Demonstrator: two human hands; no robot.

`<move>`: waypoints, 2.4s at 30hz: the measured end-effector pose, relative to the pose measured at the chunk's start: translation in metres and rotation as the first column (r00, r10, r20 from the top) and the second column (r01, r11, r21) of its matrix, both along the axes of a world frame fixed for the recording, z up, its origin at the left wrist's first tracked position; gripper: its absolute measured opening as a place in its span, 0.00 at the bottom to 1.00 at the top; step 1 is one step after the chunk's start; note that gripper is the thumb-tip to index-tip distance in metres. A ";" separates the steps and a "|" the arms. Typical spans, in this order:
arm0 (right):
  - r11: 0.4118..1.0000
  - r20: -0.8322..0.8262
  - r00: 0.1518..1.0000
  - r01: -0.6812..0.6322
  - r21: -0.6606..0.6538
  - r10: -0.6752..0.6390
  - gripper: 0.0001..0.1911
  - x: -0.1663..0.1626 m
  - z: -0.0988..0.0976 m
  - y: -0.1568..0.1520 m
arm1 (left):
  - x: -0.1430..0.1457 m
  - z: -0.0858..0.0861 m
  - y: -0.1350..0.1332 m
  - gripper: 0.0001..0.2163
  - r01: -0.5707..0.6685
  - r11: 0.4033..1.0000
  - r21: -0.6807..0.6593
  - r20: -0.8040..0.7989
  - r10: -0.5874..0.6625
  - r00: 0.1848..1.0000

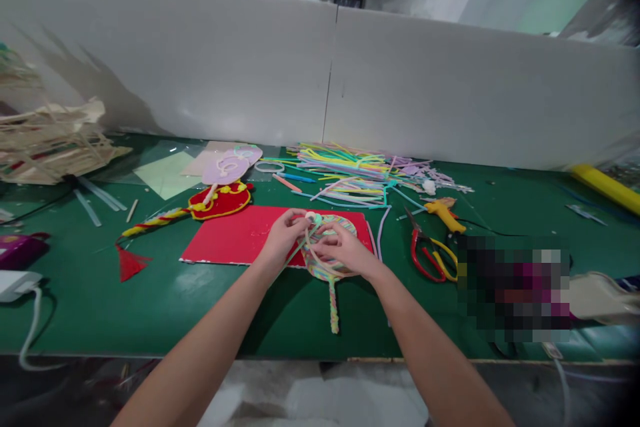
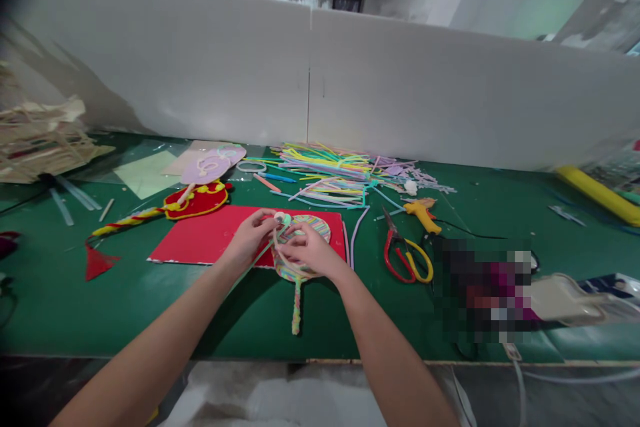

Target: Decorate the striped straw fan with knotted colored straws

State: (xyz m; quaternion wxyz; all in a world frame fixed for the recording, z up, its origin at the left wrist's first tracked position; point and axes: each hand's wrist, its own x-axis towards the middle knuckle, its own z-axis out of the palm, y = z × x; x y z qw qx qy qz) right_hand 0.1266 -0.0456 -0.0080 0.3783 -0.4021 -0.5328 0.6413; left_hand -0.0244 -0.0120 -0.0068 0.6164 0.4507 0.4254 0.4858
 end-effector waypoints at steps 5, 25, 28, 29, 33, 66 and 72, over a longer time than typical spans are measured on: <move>0.994 0.099 0.993 -0.072 0.078 0.064 0.15 0.003 -0.004 0.000 | -0.003 0.000 0.002 0.17 0.052 0.998 0.023 0.051 -0.053 0.997; 0.607 0.531 0.620 -0.109 0.787 -0.578 0.05 0.039 -0.002 0.019 | -0.012 -0.002 0.005 0.17 0.131 0.988 0.085 -0.247 -0.106 0.963; 0.576 0.515 0.603 -0.109 0.810 -0.609 0.05 0.039 -0.001 0.018 | -0.011 -0.005 0.005 0.17 0.156 0.983 0.097 -0.247 -0.128 0.961; 0.564 0.494 0.601 -0.085 0.821 -0.629 0.05 0.038 0.000 0.017 | -0.011 -0.005 0.005 0.18 0.150 0.983 0.102 -0.248 -0.121 0.961; 0.494 0.313 0.590 0.171 0.852 -0.745 0.07 0.030 0.005 0.012 | -0.009 -0.004 0.004 0.18 0.075 0.990 0.123 -0.238 -0.044 0.970; 0.897 -0.008 0.911 0.406 0.173 -0.411 0.14 0.006 -0.014 0.016 | 0.000 -0.001 -0.001 0.18 0.179 0.975 0.128 -0.221 -0.148 0.964; 0.896 0.018 0.914 0.393 0.206 -0.405 0.14 0.005 -0.013 0.015 | 0.000 -0.001 -0.001 0.21 0.214 0.955 0.204 -0.207 -0.171 0.963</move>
